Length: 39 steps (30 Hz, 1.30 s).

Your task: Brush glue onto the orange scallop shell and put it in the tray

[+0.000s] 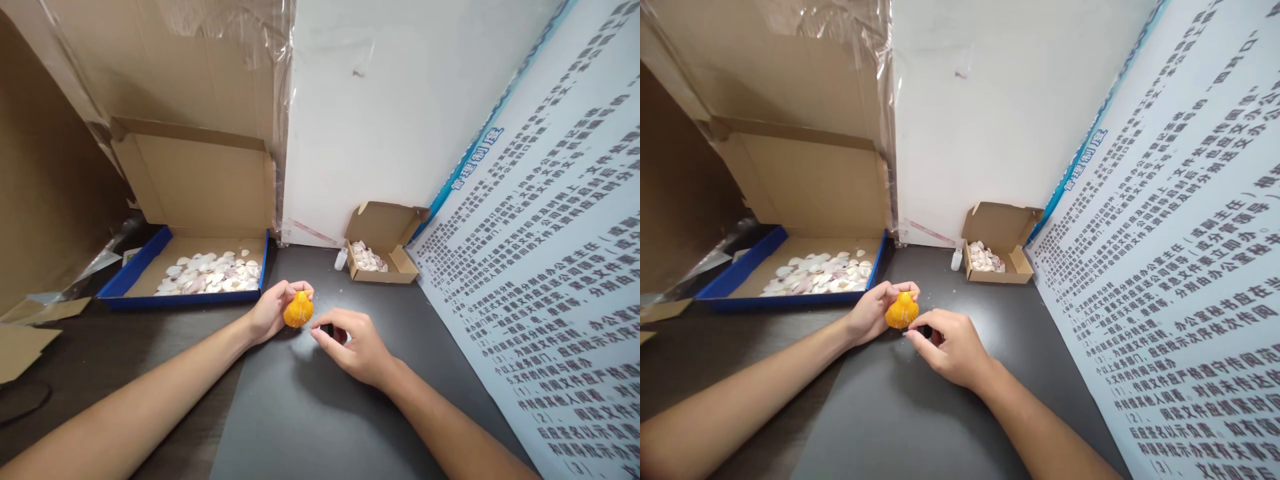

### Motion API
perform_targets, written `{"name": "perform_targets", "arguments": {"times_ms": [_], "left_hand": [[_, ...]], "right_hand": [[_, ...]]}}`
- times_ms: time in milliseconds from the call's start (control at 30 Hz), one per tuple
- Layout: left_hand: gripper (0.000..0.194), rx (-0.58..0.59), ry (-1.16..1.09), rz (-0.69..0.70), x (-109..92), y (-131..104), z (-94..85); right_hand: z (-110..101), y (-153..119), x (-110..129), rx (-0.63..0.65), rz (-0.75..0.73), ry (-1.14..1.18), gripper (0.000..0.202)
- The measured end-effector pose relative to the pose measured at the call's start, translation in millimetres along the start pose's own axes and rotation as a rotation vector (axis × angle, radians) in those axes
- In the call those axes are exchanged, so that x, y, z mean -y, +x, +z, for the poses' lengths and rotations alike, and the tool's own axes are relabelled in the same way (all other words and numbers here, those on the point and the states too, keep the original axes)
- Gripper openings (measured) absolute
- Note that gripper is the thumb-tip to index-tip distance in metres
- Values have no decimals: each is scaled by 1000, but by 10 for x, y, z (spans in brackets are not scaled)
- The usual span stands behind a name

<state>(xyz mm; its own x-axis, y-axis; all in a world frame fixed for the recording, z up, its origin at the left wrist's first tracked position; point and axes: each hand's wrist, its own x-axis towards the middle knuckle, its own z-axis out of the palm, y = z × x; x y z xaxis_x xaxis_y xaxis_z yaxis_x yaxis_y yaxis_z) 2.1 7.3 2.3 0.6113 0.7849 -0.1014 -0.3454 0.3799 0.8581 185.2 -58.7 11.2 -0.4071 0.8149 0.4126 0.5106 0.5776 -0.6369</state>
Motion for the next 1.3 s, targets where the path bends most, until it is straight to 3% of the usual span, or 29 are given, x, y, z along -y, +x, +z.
{"name": "perform_targets", "arguments": {"times_ms": [167, 267, 367, 567, 933, 1133, 1300], "left_hand": [[16, -12, -22, 5, 3, 12, -2], [15, -23, -23, 7, -8, 4, 14], [16, -18, -17, -1, -17, -2, 22], [17, -7, -2, -10, -11, -2, 12], [16, -18, 17, 10, -1, -9, 25], [14, -22, -2, 4, -2, 2, 17], [16, -35, -9, -13, 3, 8, 5]], "right_hand": [[-23, 24, -21, -192, -23, 2, 14], [-28, 33, -45, -233, -3, -16, 17], [-29, 28, -54, -198, 14, -28, 19], [-25, 6, 9, 7, 3, -35, 17], [-16, 12, -39, -145, -6, 54, 18], [-46, 5, -1, -128, 1, 42, 21], [-56, -5, 2, -32, 28, 41, 28]]}}
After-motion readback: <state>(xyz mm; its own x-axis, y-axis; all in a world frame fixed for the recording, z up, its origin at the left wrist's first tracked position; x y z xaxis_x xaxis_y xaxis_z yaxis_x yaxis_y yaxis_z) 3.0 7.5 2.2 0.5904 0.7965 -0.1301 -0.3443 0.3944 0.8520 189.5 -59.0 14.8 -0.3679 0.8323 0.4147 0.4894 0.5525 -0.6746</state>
